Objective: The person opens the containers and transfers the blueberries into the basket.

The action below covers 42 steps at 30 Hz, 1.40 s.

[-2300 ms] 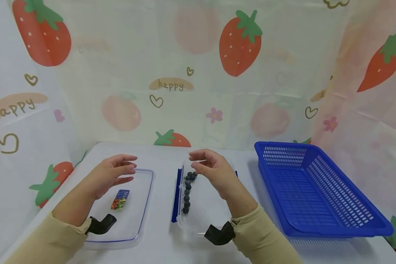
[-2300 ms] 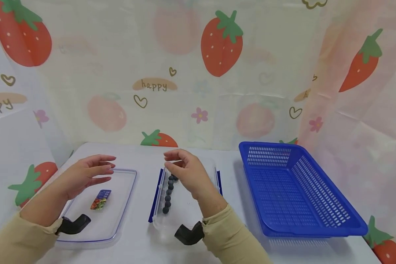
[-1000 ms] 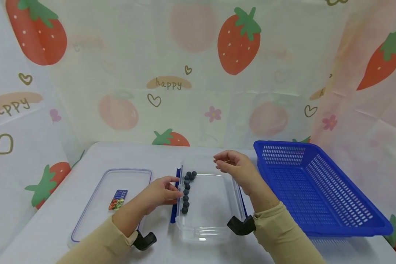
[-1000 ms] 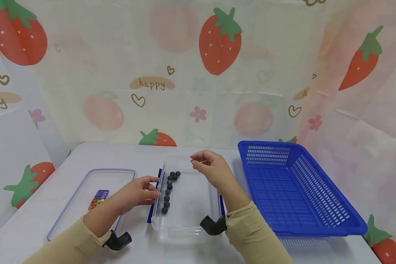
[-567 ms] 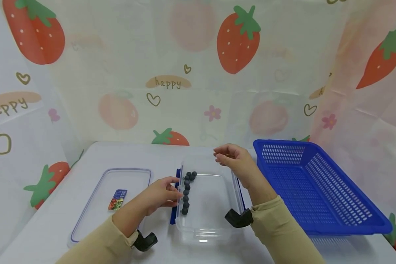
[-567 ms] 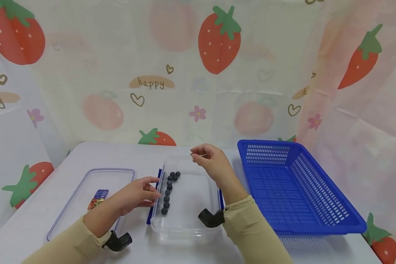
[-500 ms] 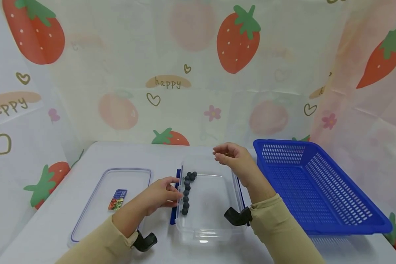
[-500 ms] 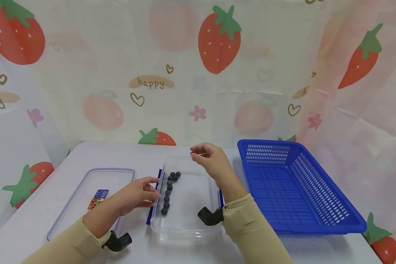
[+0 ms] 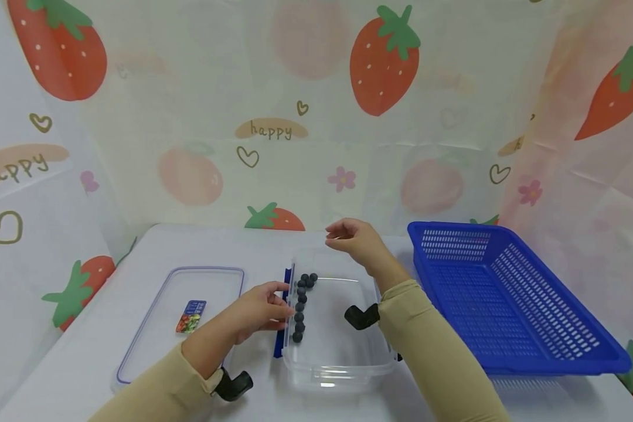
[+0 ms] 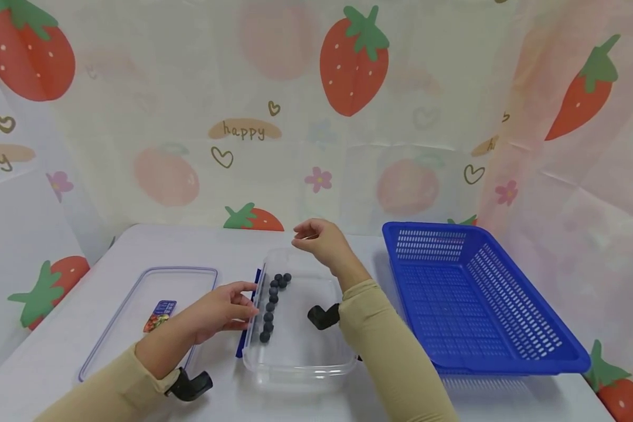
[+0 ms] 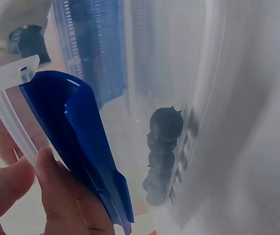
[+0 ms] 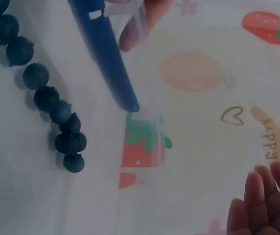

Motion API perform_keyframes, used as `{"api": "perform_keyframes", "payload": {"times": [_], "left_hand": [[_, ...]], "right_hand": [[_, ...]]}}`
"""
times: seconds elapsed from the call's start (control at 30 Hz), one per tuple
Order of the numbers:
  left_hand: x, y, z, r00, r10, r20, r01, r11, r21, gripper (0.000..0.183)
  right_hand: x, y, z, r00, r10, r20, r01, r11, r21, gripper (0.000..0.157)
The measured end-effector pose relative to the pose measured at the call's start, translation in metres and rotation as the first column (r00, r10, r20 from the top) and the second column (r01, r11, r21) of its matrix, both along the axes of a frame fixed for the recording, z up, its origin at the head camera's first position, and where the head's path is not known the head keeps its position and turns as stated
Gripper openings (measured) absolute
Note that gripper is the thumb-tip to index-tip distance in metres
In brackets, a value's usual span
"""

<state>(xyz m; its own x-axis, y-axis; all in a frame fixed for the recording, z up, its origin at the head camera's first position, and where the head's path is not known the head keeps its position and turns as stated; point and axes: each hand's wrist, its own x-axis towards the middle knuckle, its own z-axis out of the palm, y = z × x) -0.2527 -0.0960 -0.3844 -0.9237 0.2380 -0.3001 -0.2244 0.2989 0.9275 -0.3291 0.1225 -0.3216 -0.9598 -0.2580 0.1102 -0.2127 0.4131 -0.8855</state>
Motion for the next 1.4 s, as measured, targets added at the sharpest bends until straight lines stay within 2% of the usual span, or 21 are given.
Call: {"api": "perform_keyframes", "payload": {"times": [0.27, 0.47, 0.6, 0.77, 1.03, 1.17, 1.27, 1.4], "left_hand": [[-0.002, -0.002, -0.001, 1.0, -0.005, 0.007, 0.005, 1.0, -0.009, 0.062], [-0.002, -0.003, 0.0, 1.0, -0.016, 0.009, 0.016, 1.0, 0.002, 0.062], [-0.002, -0.002, -0.001, 1.0, -0.014, 0.01, 0.014, 1.0, 0.004, 0.061], [-0.003, -0.002, -0.001, 1.0, -0.018, 0.023, 0.018, 1.0, 0.002, 0.062], [-0.003, -0.005, 0.001, 1.0, -0.007, 0.026, 0.007, 1.0, 0.006, 0.06], [-0.003, -0.006, 0.001, 1.0, -0.004, 0.021, 0.004, 1.0, 0.01, 0.06], [-0.002, -0.006, 0.001, 1.0, -0.012, 0.014, 0.012, 1.0, 0.01, 0.061], [0.001, -0.004, 0.003, 1.0, -0.012, 0.008, 0.012, 1.0, 0.014, 0.06]], "right_hand": [[-0.027, -0.016, -0.023, 0.996, 0.087, 0.027, -0.09, 0.986, 0.137, 0.023], [-0.035, -0.022, -0.035, 0.993, 0.106, 0.057, -0.116, 0.971, 0.208, 0.021], [-0.039, -0.024, -0.043, 0.985, 0.147, 0.093, -0.166, 0.952, 0.259, 0.022], [-0.043, -0.027, -0.052, 0.973, 0.191, 0.126, -0.224, 0.912, 0.344, 0.02], [-0.049, -0.035, -0.056, 0.956, 0.268, 0.122, -0.294, 0.842, 0.453, 0.021], [-0.053, -0.039, -0.055, 0.937, 0.324, 0.133, -0.347, 0.811, 0.472, 0.019], [-0.055, -0.04, -0.054, 0.915, 0.371, 0.159, -0.399, 0.775, 0.49, 0.017], [-0.056, -0.038, -0.056, 0.896, 0.403, 0.187, -0.44, 0.742, 0.506, 0.016]]}}
